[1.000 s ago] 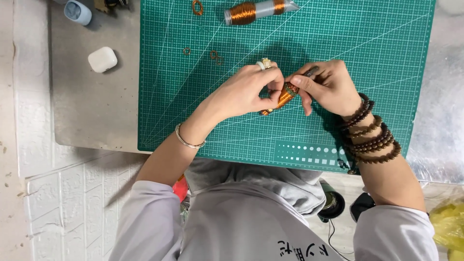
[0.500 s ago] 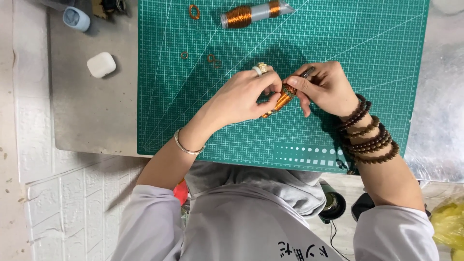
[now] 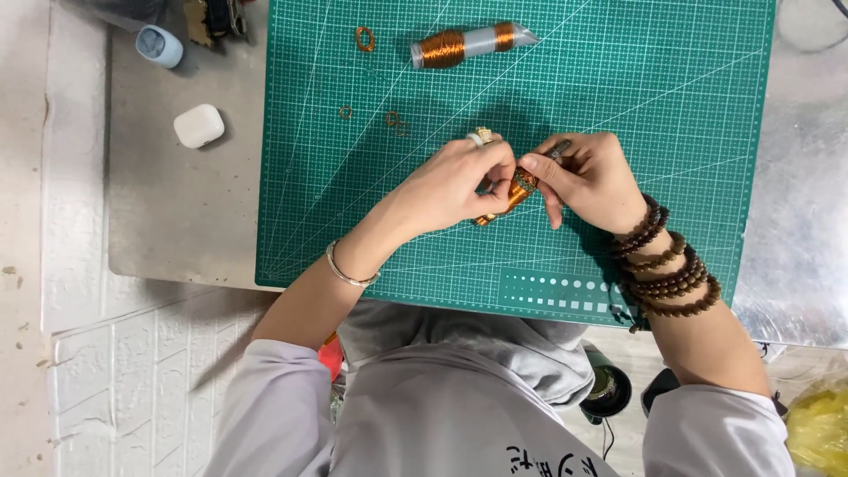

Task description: Inspecting and adjusting the copper windings on a motor armature at a workbench.

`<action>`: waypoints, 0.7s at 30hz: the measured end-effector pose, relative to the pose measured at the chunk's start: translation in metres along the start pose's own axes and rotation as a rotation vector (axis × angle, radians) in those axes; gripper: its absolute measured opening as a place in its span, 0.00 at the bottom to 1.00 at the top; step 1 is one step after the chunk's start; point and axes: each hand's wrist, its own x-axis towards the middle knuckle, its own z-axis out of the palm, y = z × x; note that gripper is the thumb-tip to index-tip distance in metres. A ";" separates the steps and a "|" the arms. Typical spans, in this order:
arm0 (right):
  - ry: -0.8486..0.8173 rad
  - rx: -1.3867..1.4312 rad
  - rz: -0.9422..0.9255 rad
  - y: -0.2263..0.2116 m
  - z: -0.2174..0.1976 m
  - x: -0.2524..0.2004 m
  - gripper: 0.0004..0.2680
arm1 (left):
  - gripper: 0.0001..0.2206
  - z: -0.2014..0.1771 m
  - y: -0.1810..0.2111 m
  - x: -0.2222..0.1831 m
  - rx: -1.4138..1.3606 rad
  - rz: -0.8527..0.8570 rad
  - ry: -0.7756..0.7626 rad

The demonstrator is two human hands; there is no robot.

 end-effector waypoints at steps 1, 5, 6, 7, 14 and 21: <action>0.001 0.000 -0.002 0.000 0.000 0.000 0.08 | 0.03 0.002 0.000 -0.001 0.002 0.001 -0.001; -0.007 0.003 -0.027 -0.002 0.000 0.000 0.08 | 0.02 0.005 0.005 -0.002 0.072 0.003 -0.006; -0.013 0.001 -0.039 -0.002 0.000 0.000 0.08 | 0.02 0.004 0.006 -0.002 0.089 0.004 -0.014; -0.012 0.001 -0.039 -0.003 0.001 0.000 0.08 | 0.02 0.005 0.005 -0.001 0.090 0.004 -0.015; -0.036 0.003 -0.035 0.003 -0.002 -0.002 0.07 | 0.03 0.002 0.012 -0.001 0.105 0.009 -0.022; -0.026 0.033 0.002 -0.015 -0.001 0.003 0.08 | 0.03 -0.008 0.020 -0.001 0.051 0.025 -0.024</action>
